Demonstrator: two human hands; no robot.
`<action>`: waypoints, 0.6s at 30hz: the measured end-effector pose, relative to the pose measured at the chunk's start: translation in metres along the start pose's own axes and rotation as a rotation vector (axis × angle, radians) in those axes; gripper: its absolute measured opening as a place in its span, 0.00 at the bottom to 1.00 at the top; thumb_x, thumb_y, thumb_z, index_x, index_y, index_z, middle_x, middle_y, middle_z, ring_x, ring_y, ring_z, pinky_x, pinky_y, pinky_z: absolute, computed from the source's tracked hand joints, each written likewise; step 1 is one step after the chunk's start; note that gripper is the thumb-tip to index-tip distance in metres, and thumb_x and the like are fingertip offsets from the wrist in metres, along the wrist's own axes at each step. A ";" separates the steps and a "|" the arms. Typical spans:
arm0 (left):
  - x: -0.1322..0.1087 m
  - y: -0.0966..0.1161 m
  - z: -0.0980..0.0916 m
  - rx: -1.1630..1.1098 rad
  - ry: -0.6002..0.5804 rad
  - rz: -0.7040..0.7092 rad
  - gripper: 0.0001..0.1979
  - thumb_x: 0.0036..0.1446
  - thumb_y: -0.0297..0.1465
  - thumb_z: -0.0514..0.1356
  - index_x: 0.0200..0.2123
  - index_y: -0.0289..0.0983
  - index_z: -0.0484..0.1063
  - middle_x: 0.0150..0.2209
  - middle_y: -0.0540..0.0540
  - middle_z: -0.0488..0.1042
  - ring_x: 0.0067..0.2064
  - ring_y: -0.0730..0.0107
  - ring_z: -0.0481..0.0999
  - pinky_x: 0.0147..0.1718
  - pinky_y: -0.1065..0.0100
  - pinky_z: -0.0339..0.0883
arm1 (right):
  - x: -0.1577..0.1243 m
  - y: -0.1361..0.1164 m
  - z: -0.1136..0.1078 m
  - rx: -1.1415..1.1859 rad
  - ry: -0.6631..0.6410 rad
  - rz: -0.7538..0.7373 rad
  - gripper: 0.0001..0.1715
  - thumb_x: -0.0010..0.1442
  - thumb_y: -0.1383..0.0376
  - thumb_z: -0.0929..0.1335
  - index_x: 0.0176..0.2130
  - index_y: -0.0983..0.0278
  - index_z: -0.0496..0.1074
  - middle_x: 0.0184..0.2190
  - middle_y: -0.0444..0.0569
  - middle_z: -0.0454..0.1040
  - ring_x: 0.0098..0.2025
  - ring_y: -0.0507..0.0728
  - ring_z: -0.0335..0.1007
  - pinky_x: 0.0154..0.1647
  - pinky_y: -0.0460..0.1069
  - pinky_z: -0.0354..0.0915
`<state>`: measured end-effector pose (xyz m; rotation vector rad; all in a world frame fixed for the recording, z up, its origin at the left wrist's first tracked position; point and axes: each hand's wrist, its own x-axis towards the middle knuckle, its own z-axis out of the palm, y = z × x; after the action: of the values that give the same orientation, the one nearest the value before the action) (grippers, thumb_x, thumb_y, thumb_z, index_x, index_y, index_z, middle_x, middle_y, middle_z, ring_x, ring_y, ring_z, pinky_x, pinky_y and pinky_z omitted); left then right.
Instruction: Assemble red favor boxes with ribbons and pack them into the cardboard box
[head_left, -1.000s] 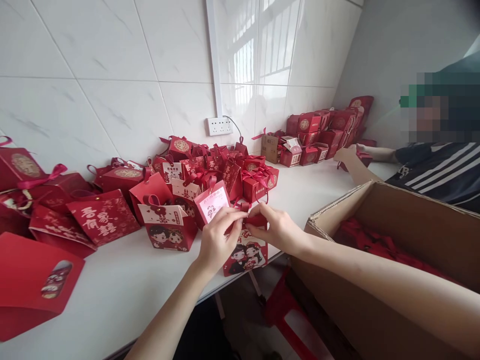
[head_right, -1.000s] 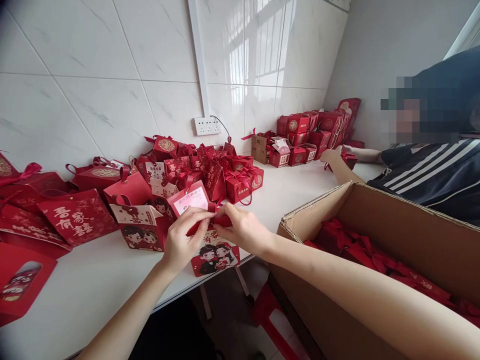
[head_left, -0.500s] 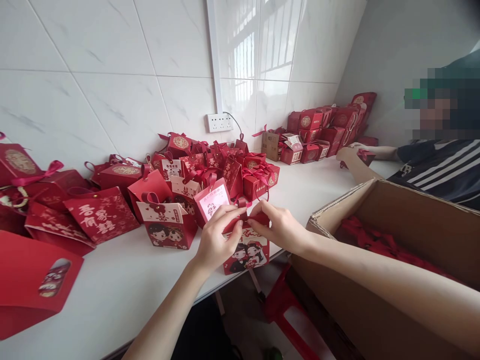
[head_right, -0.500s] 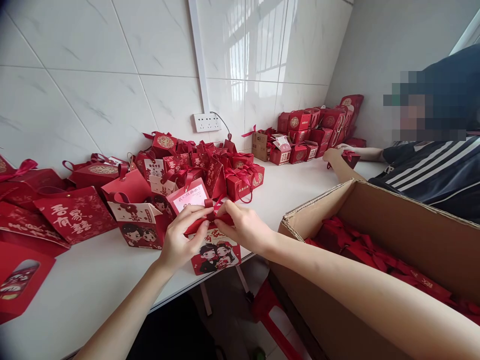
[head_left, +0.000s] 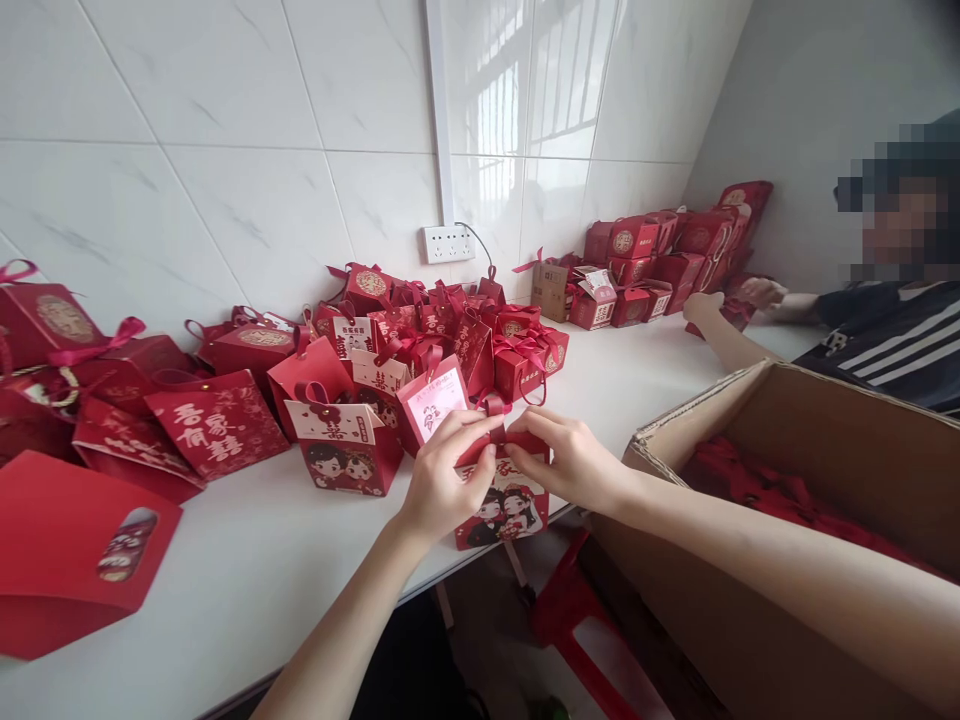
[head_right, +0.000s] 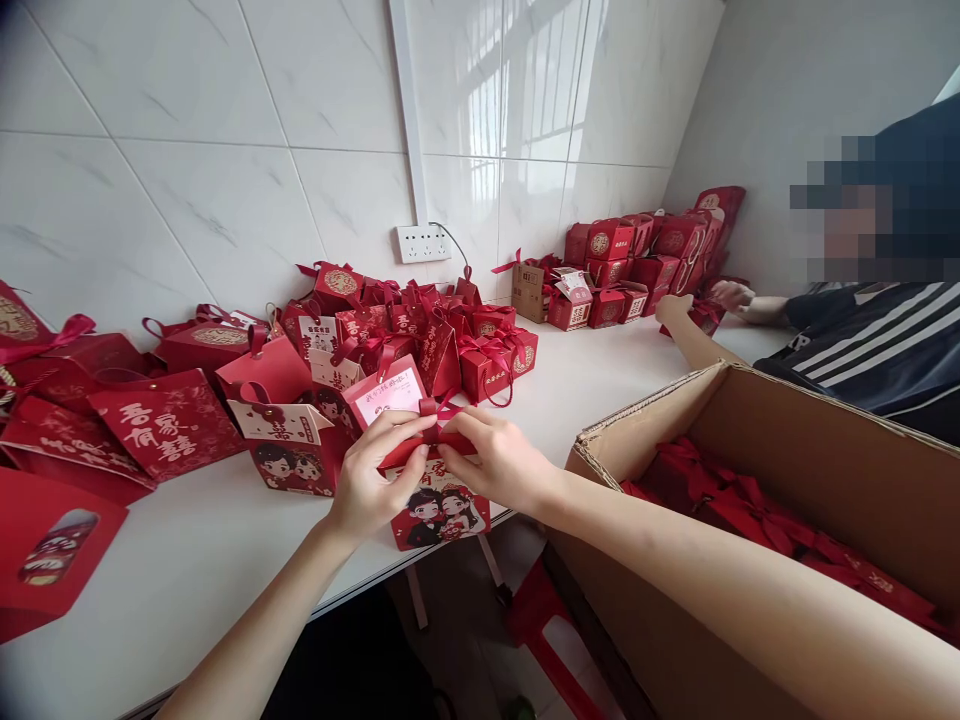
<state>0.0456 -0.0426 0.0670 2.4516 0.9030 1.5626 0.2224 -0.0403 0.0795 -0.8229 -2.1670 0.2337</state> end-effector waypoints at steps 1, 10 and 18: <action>0.000 0.000 0.000 -0.003 -0.004 -0.004 0.16 0.55 0.24 0.53 0.47 0.39 0.70 0.40 0.45 0.71 0.44 0.67 0.72 0.45 0.64 0.69 | 0.000 0.000 0.000 0.005 -0.002 -0.009 0.04 0.59 0.67 0.61 0.33 0.64 0.65 0.27 0.45 0.65 0.26 0.49 0.61 0.27 0.44 0.61; 0.001 0.003 0.001 -0.039 0.003 -0.043 0.15 0.56 0.23 0.53 0.45 0.38 0.70 0.39 0.46 0.71 0.43 0.69 0.72 0.44 0.67 0.69 | 0.004 -0.003 0.001 0.093 -0.015 0.058 0.07 0.57 0.71 0.60 0.28 0.64 0.63 0.25 0.42 0.63 0.25 0.48 0.58 0.27 0.43 0.58; -0.022 -0.003 0.008 -0.286 0.077 -0.320 0.27 0.56 0.31 0.56 0.57 0.41 0.50 0.45 0.42 0.69 0.46 0.65 0.72 0.45 0.63 0.68 | 0.003 -0.007 -0.005 0.083 -0.069 0.120 0.06 0.57 0.69 0.60 0.28 0.64 0.63 0.24 0.43 0.63 0.24 0.49 0.57 0.27 0.44 0.58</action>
<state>0.0445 -0.0501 0.0442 1.9563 0.9506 1.5552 0.2219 -0.0443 0.0873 -0.9105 -2.1585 0.4160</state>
